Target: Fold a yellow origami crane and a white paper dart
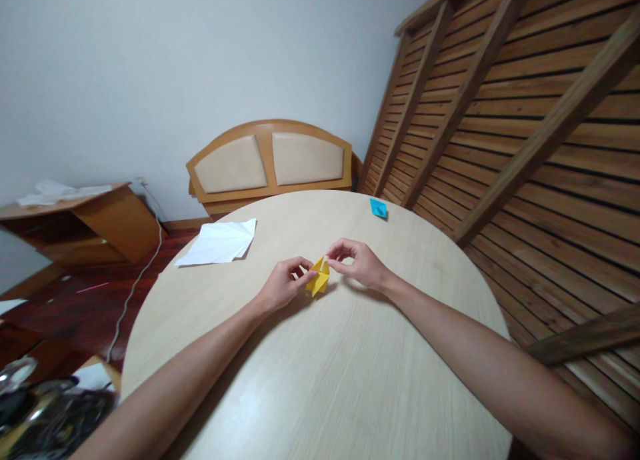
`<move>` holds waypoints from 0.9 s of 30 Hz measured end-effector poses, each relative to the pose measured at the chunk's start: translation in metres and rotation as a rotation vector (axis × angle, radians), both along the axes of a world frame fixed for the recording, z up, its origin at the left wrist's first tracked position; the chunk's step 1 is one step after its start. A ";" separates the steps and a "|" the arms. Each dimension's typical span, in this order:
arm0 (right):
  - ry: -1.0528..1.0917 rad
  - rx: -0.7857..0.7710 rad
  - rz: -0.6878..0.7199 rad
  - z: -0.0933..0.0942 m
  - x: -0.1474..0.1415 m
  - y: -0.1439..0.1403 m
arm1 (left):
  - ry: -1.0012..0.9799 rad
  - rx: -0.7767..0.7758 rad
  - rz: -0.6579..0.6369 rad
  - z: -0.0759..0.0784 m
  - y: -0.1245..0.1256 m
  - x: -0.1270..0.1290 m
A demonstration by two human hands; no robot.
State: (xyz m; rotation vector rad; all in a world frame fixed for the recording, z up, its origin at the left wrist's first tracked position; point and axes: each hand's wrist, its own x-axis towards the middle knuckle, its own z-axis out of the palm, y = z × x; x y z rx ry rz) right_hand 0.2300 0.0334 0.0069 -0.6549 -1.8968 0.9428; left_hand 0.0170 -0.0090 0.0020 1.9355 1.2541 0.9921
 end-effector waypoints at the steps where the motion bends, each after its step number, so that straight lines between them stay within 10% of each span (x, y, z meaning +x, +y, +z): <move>1: 0.011 -0.013 0.013 -0.001 -0.001 0.000 | 0.001 0.001 -0.003 0.000 0.000 0.000; 27: -0.076 0.183 -0.110 0.003 -0.008 -0.011 | -0.053 -0.024 -0.035 0.002 0.001 0.001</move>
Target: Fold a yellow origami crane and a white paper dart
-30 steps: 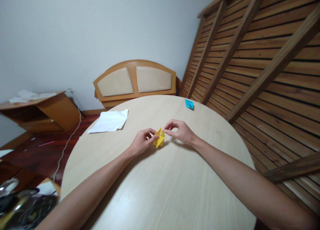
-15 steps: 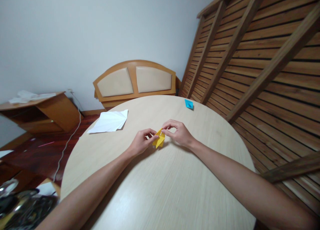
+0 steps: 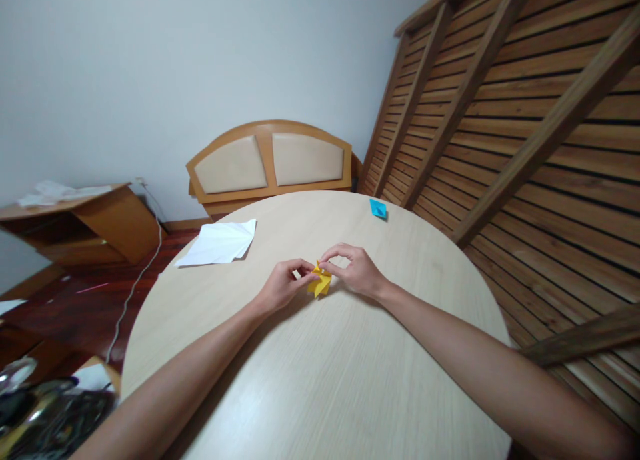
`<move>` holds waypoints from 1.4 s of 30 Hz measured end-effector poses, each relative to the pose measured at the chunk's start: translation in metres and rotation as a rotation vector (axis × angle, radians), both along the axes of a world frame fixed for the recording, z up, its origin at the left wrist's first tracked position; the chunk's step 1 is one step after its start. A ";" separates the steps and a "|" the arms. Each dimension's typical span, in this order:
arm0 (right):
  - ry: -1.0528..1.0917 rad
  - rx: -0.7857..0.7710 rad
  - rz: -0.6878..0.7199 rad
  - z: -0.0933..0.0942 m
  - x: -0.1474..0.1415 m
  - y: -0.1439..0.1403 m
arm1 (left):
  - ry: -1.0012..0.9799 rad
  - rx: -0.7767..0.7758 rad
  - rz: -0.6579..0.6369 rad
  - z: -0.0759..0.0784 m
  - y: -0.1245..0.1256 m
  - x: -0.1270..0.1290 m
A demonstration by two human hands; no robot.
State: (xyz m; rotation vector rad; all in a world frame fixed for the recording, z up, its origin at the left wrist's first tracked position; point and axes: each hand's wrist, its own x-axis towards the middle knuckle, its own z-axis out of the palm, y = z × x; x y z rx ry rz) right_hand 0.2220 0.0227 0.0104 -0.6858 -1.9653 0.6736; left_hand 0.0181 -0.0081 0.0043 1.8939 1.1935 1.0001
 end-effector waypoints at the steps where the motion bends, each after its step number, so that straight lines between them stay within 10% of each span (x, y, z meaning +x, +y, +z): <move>1: -0.005 0.014 0.018 0.001 0.000 0.000 | -0.004 0.009 -0.001 0.000 0.000 0.000; 42: -0.042 0.017 0.035 0.000 -0.002 -0.003 | 0.143 0.232 0.016 0.003 -0.004 -0.001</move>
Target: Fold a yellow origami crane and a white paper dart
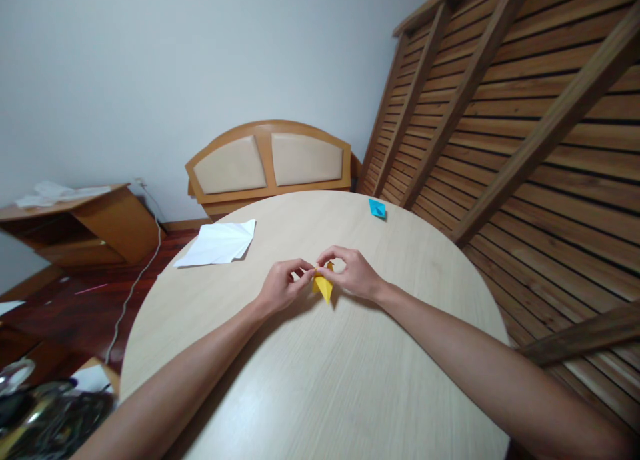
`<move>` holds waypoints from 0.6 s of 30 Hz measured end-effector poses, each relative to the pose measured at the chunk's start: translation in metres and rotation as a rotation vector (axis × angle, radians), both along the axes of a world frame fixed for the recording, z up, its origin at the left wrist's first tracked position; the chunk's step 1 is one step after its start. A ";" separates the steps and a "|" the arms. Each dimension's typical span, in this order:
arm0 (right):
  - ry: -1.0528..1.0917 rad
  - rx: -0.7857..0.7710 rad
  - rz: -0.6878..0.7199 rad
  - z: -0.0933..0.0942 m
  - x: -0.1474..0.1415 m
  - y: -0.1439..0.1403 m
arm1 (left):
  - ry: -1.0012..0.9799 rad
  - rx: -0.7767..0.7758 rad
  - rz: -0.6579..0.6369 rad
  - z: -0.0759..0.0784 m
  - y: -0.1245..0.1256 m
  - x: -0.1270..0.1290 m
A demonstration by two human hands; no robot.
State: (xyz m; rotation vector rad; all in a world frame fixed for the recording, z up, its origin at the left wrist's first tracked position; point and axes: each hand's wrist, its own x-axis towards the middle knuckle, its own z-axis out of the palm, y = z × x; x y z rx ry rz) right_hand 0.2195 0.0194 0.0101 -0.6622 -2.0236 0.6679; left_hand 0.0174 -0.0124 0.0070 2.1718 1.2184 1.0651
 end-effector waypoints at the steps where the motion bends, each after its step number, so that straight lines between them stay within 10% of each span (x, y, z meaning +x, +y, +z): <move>1: 0.003 -0.009 0.007 0.000 0.000 0.000 | 0.007 0.010 -0.001 0.000 0.000 0.000; 18: -0.002 -0.137 0.017 -0.003 0.007 0.008 | -0.023 -0.010 0.076 -0.002 0.002 -0.003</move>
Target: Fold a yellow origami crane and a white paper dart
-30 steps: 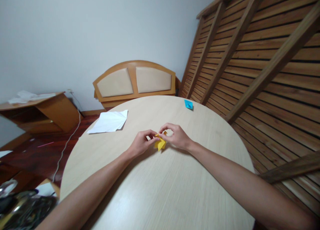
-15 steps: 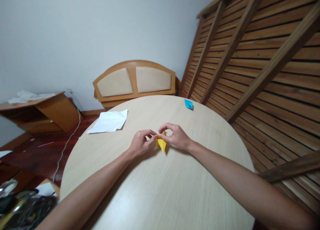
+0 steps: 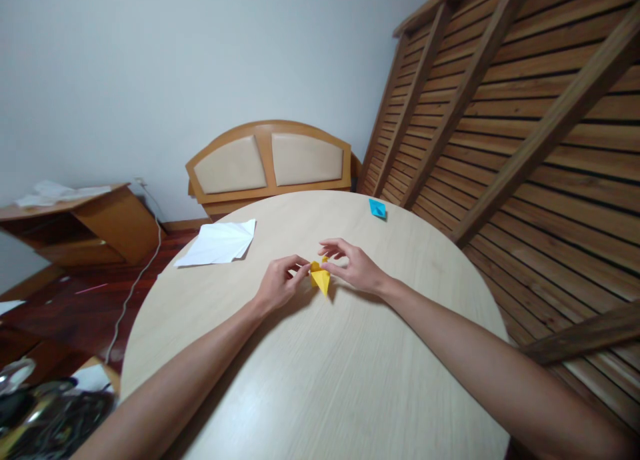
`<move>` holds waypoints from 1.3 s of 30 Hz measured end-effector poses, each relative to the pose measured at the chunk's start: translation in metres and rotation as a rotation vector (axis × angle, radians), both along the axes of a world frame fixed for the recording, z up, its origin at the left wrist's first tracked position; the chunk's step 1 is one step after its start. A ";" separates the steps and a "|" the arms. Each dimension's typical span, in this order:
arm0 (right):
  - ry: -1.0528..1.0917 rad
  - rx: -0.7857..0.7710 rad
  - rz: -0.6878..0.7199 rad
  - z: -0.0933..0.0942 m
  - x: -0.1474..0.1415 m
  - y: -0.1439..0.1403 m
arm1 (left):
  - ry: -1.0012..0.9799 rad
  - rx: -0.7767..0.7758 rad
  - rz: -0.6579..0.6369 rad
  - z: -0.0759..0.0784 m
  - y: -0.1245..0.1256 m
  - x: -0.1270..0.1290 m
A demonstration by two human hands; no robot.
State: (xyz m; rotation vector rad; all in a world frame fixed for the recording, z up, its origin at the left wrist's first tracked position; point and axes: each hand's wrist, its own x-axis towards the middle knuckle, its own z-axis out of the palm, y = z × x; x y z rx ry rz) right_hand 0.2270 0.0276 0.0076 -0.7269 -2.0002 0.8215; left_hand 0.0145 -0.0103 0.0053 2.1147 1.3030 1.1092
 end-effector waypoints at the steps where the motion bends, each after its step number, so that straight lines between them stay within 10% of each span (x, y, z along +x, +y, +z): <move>1: -0.011 -0.008 -0.018 0.000 0.001 0.001 | -0.013 -0.006 0.004 0.000 0.000 0.000; 39: -0.085 0.107 -0.075 0.002 0.005 0.002 | -0.001 0.005 0.120 -0.010 0.009 -0.005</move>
